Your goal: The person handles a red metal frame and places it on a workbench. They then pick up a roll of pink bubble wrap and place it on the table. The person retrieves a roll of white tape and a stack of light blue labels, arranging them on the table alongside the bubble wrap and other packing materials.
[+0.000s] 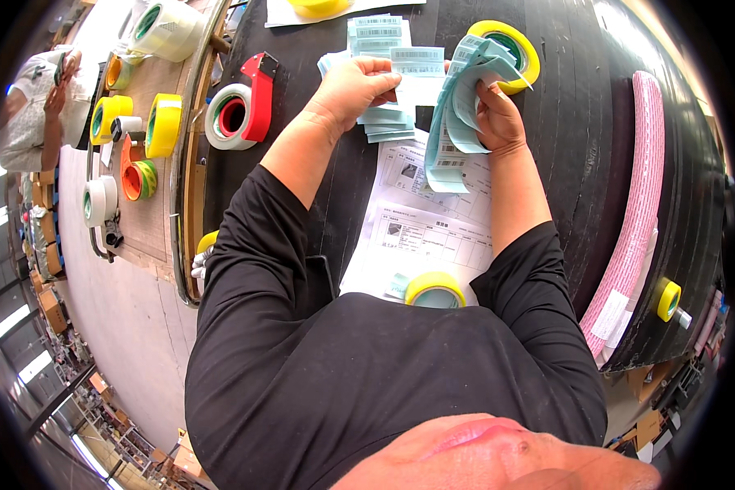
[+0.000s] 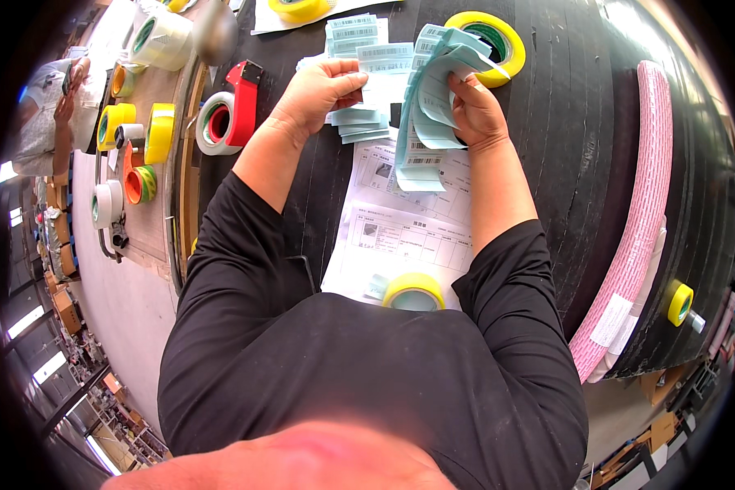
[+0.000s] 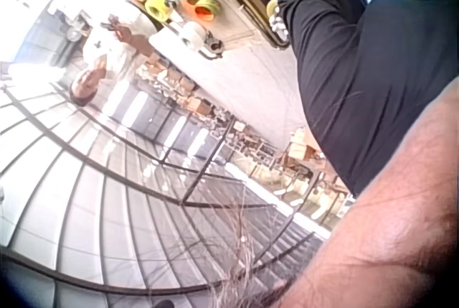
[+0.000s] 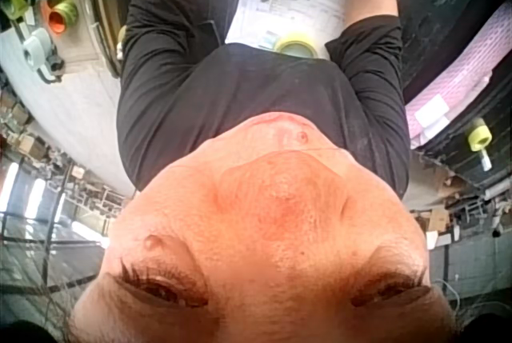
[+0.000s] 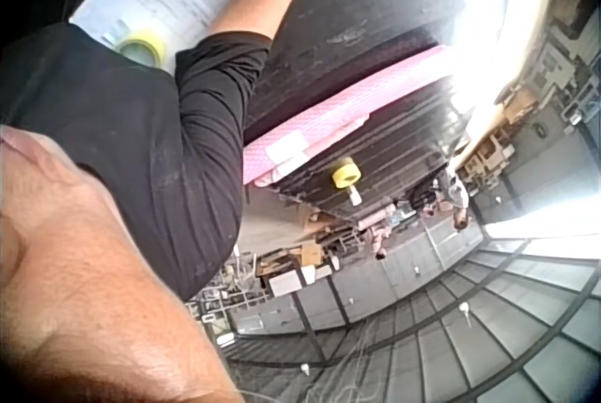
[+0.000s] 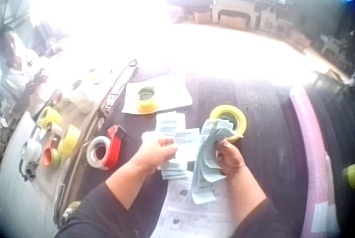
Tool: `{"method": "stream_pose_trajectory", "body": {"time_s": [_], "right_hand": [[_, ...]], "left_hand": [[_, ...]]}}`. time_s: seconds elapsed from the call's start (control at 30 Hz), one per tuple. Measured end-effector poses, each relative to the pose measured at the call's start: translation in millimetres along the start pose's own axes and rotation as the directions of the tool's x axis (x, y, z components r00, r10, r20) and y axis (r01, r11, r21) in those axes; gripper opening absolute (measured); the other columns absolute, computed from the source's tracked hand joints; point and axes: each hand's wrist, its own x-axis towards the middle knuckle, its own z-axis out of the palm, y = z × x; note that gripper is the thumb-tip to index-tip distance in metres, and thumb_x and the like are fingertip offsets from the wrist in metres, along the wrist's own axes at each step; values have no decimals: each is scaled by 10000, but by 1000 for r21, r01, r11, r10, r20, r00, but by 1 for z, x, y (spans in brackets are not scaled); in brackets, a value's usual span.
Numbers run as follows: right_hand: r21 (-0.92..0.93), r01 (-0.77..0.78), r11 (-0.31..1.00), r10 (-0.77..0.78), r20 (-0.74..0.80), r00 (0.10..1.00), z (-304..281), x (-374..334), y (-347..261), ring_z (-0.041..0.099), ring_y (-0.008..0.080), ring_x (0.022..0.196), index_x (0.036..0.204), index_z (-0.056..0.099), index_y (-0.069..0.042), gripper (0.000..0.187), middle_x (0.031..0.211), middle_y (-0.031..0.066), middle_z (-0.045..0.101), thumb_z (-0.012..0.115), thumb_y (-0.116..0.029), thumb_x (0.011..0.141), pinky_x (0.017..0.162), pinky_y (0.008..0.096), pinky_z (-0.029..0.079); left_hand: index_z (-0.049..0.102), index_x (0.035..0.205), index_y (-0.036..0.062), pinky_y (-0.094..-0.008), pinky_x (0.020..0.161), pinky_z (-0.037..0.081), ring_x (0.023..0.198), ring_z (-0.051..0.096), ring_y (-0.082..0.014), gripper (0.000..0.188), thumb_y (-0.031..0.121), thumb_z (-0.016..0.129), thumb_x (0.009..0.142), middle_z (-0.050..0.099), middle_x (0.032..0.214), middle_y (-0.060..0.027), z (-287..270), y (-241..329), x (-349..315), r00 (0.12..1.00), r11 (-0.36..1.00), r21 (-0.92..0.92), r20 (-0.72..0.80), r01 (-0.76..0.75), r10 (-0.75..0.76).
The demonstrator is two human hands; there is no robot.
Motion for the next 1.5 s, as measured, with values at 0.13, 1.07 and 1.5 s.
{"method": "stream_pose_trajectory", "body": {"time_s": [0.13,1.07,1.5], "right_hand": [[36,-23,999,21,64,998,6,-3,-3,609,242,1143,1298,525,-60,402,1278,151,596,630,-192,933,975,396,510],[79,-141,987,134,79,988,11,-6,-6,681,233,927,1203,578,-82,272,1039,84,676,600,-83,931,839,368,563],[64,-159,985,155,66,986,17,-8,-8,660,198,960,1199,580,-86,264,1081,64,663,554,-38,940,870,346,538]], "left_hand": [[603,1174,-66,-266,743,545,808,682,-158,363,89,701,861,695,949,-104,-1,2,-1,1000,1000,10,12,-5,5],[665,1200,180,-351,979,450,1123,549,-240,440,222,734,767,636,1118,-32,-42,3,46,861,76,960,203,-268,466],[719,1066,191,-372,859,510,937,643,-241,248,231,678,825,702,949,-26,-45,5,48,907,237,939,142,-251,397]]}}
